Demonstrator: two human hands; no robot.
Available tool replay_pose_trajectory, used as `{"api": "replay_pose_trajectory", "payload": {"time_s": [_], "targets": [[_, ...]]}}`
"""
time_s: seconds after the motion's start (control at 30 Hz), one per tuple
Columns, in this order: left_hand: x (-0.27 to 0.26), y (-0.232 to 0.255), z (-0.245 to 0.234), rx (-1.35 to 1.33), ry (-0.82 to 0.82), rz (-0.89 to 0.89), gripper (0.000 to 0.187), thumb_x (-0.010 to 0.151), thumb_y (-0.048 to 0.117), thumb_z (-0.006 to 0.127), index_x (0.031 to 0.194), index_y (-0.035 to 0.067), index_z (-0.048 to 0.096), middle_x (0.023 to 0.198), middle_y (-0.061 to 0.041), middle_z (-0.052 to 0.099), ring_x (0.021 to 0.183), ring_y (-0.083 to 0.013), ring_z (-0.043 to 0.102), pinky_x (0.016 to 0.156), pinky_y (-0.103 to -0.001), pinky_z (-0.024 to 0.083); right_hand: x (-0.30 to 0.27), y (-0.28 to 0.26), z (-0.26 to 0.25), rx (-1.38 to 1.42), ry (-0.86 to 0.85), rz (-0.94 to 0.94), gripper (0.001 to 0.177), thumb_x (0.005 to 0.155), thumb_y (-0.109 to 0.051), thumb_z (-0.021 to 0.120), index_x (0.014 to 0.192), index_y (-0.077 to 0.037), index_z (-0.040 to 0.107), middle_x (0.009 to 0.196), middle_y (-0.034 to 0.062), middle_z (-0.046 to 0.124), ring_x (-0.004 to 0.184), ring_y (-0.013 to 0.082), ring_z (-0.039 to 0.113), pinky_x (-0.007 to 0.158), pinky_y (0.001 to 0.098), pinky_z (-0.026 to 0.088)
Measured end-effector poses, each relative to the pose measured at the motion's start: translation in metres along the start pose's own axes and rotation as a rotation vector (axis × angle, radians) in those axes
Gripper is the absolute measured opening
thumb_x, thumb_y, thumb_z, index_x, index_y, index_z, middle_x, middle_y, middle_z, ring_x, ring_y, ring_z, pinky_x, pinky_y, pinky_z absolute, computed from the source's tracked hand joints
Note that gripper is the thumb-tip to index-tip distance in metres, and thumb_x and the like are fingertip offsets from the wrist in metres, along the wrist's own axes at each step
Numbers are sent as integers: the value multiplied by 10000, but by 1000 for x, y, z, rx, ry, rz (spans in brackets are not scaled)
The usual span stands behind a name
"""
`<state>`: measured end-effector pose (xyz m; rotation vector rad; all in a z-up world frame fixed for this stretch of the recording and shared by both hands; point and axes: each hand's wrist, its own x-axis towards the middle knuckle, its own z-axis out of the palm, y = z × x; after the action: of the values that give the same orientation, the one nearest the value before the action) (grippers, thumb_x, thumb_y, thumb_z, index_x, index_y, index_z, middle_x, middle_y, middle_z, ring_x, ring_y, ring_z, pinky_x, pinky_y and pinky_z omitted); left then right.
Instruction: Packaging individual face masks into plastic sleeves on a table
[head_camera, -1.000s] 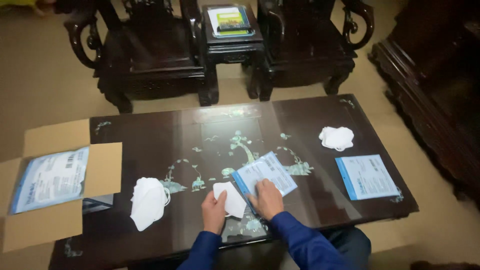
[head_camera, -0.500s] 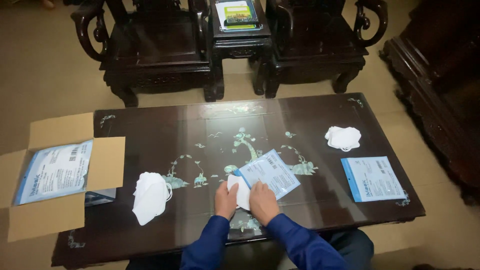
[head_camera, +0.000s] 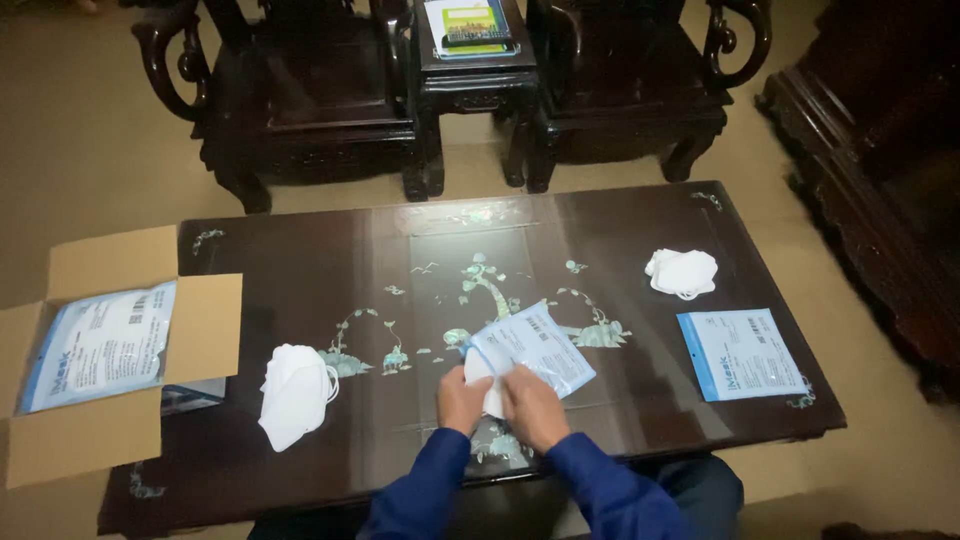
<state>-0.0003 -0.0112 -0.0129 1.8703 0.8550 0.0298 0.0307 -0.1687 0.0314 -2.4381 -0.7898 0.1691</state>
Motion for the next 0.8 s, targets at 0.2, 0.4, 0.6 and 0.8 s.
{"api": "replay_pose_trajectory", "payload": {"time_s": [0.2,0.4,0.6,0.8], "targets": [[-69,108,-45,-998,-186,-427,420,994,452,519,1109,64,633,1031,-76,622,916,-210,575,767,-364,427,-15,-31,4,-185,44,-127,178,973,-254,576,852,-124,557,818,128,526,685,397,571,534,544,418],[-70,101,-41,-1024,-428,-459,403,1009,261,598,1194,-87,681,1151,-195,721,1020,-310,680,872,-422,535,-30,-46,-4,-164,166,-243,128,984,-167,596,883,-112,539,794,114,505,680,335,528,547,494,376],[-11,27,39,-723,-250,-296,151,875,174,765,935,37,742,859,-76,740,765,-182,659,692,-362,558,-34,-52,-39,-140,313,-255,179,941,-170,612,1066,-42,615,949,161,582,828,363,563,697,467,451],[-11,44,5,-21,-154,-62,427,798,478,690,1048,141,768,1063,-97,781,1020,-288,723,878,-387,530,-30,2,-8,-275,275,-274,457,989,-205,526,1415,-38,523,1512,236,478,1415,458,424,1180,573,328]]}}
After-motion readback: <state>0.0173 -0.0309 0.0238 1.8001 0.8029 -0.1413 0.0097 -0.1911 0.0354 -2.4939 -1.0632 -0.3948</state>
